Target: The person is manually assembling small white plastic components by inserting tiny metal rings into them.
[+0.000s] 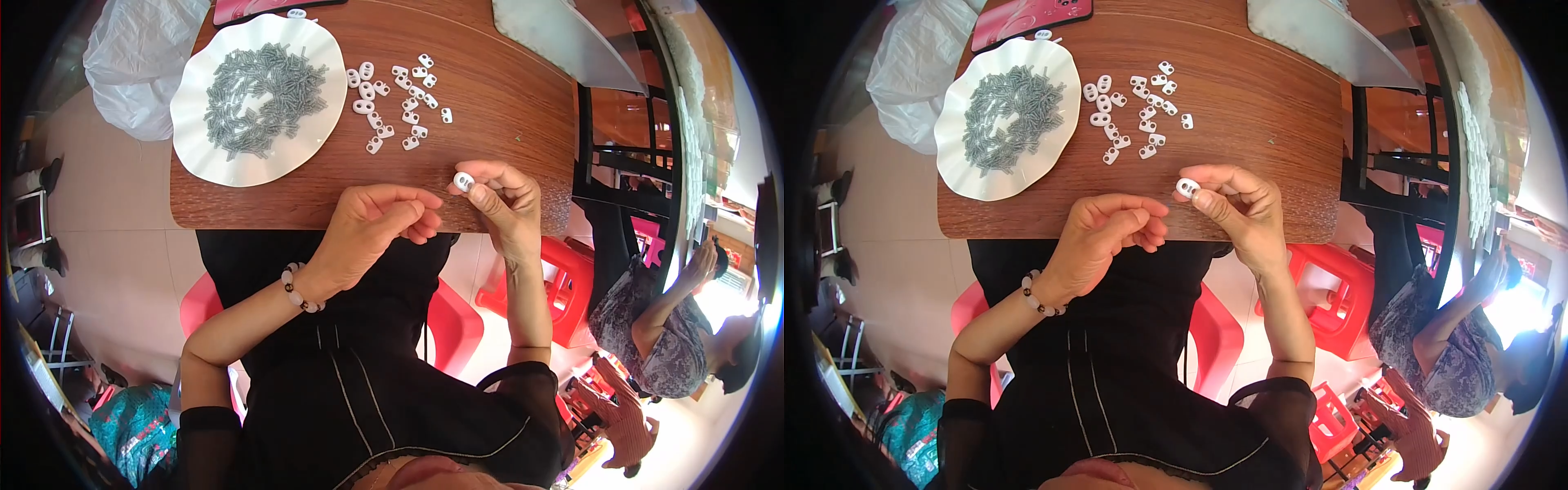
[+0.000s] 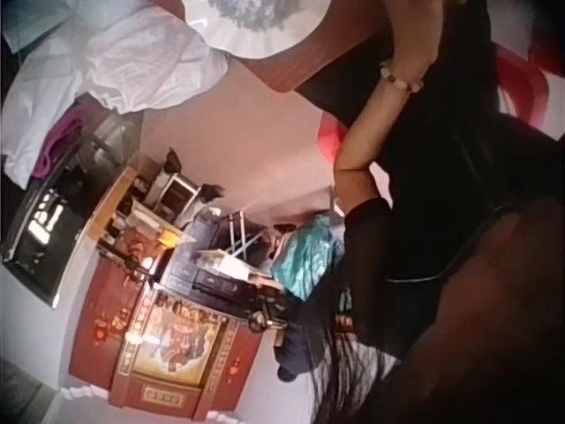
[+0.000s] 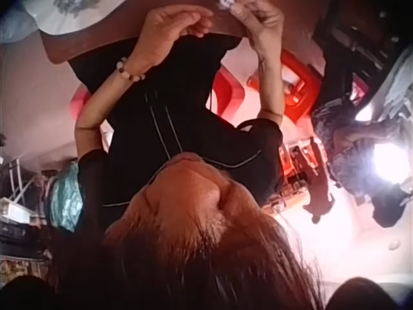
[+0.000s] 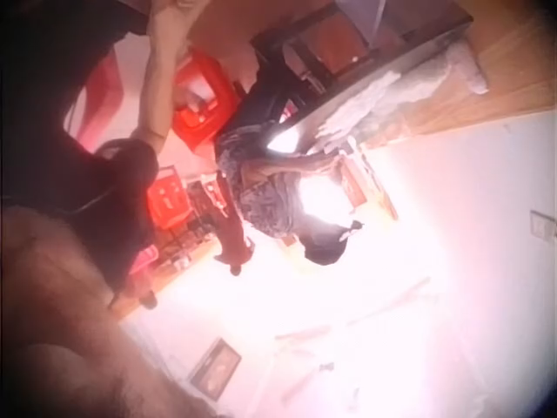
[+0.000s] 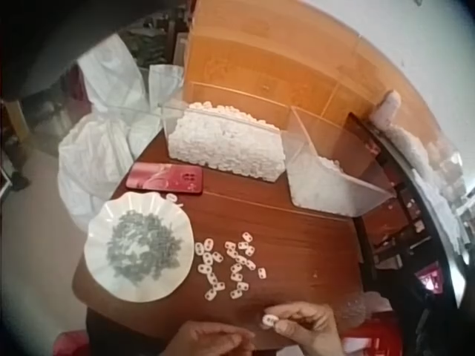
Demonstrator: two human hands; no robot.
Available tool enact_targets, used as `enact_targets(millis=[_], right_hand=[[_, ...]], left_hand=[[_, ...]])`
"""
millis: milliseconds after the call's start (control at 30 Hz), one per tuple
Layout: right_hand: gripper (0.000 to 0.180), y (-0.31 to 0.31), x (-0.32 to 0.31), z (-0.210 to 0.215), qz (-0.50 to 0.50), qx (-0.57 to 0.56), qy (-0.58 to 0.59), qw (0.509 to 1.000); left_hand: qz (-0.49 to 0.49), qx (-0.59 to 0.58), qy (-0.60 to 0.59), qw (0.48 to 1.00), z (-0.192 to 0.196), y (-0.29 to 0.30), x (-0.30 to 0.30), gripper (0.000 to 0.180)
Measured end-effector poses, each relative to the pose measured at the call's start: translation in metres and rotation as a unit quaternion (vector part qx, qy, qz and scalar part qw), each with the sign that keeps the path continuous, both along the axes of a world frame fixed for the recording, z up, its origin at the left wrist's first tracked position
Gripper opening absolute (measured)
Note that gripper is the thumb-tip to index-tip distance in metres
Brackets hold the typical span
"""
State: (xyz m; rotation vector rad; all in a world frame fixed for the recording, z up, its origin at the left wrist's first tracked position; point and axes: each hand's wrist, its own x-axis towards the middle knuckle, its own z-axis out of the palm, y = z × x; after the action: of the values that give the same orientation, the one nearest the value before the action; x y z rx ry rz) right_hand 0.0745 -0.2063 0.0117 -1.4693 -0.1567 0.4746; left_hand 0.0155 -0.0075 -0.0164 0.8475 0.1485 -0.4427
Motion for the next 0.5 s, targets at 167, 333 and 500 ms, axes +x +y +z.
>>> enact_targets(millis=[167, 333, 500], right_hand=[[0.027, 0.003, -0.008, 0.035, 0.003, -0.237, -0.491, 0.838], [0.024, 0.01, -0.001, 0.018, 0.003, -0.324, -0.507, 0.799], [0.022, 0.01, -0.001, 0.015, 0.011, -0.377, -0.452, 0.808]], left_hand=[[0.011, 0.008, 0.0, 1.0, 0.0, -0.001, 0.0, 0.022], [0.023, -0.012, 0.004, 1.0, -0.004, 0.0, -0.002, 0.022], [0.013, -0.002, -0.003, 1.0, -0.002, 0.001, 0.0, 0.022]])
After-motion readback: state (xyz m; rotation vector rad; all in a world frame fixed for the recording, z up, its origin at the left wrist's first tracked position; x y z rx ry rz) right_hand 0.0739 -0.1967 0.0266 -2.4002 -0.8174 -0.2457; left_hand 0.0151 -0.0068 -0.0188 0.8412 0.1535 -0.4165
